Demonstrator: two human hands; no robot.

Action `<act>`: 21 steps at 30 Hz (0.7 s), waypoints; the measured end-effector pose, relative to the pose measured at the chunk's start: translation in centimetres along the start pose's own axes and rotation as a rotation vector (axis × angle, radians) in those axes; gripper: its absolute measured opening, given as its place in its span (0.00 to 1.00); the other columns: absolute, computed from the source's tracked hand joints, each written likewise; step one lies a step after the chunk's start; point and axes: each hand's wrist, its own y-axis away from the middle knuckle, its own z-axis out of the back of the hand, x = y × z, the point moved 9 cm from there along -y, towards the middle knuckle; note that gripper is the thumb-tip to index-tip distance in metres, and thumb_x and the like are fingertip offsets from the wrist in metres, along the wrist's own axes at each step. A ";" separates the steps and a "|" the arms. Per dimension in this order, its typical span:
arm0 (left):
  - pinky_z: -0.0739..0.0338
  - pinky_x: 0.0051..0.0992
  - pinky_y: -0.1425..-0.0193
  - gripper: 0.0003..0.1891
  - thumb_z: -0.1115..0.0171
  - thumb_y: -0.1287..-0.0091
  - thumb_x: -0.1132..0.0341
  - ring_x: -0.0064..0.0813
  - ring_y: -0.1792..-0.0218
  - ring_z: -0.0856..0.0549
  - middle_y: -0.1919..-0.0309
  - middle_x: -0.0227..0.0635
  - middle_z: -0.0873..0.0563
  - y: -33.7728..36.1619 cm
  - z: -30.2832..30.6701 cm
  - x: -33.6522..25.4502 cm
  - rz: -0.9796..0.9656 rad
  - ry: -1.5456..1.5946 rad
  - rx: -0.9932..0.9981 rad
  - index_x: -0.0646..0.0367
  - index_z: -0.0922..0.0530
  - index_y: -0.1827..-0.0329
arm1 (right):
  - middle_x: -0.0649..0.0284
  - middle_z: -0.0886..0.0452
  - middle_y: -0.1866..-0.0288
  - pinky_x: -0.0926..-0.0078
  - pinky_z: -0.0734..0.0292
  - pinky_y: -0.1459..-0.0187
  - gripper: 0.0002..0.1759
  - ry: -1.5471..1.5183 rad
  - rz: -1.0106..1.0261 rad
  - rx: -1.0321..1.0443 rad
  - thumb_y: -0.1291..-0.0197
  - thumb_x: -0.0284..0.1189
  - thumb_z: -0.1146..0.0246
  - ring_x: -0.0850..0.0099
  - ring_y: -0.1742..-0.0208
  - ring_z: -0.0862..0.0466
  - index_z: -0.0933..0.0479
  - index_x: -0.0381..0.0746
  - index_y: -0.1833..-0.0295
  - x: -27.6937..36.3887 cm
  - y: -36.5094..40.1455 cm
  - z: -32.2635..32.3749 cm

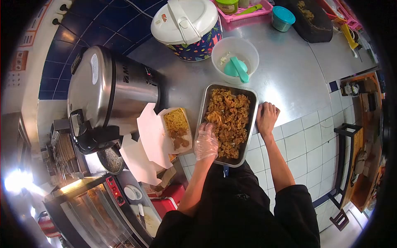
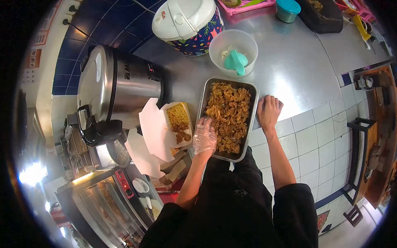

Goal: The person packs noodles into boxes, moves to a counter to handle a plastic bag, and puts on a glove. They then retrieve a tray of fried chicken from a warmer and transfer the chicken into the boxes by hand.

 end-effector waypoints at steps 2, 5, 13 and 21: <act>0.22 0.47 0.46 0.15 0.40 0.34 0.71 0.53 0.47 0.18 0.45 0.50 0.20 -0.6 -0.7 0.2 0.073 0.008 0.051 0.57 0.23 0.44 | 0.57 0.23 0.65 0.57 0.33 0.45 0.06 0.006 0.001 0.005 0.36 0.27 0.40 0.58 0.58 0.23 0.26 0.37 0.64 -0.1 0.0 -0.1; 0.21 0.48 0.48 0.13 0.37 0.34 0.69 0.53 0.48 0.17 0.51 0.50 0.18 0.5 -4.7 5.7 0.569 0.561 0.093 0.57 0.23 0.48 | 0.56 0.23 0.65 0.58 0.33 0.46 0.05 -0.012 0.015 -0.011 0.37 0.27 0.40 0.58 0.58 0.23 0.26 0.36 0.64 -0.2 0.1 -0.1; 0.20 0.42 0.57 0.14 0.31 0.34 0.59 0.49 0.58 0.13 0.59 0.47 0.14 -0.3 0.1 2.0 0.202 -0.069 0.145 0.55 0.19 0.50 | 0.55 0.23 0.66 0.57 0.33 0.46 0.05 -0.026 0.003 -0.008 0.37 0.27 0.40 0.57 0.58 0.23 0.26 0.36 0.64 -0.1 -0.1 0.2; 0.19 0.32 0.68 0.13 0.29 0.33 0.64 0.27 0.69 0.15 0.66 0.35 0.14 3.1 -0.5 4.8 0.506 0.637 0.054 0.59 0.18 0.49 | 0.56 0.23 0.65 0.57 0.33 0.47 0.06 -0.020 -0.010 0.003 0.37 0.27 0.40 0.57 0.58 0.23 0.27 0.36 0.65 -0.2 -0.1 0.1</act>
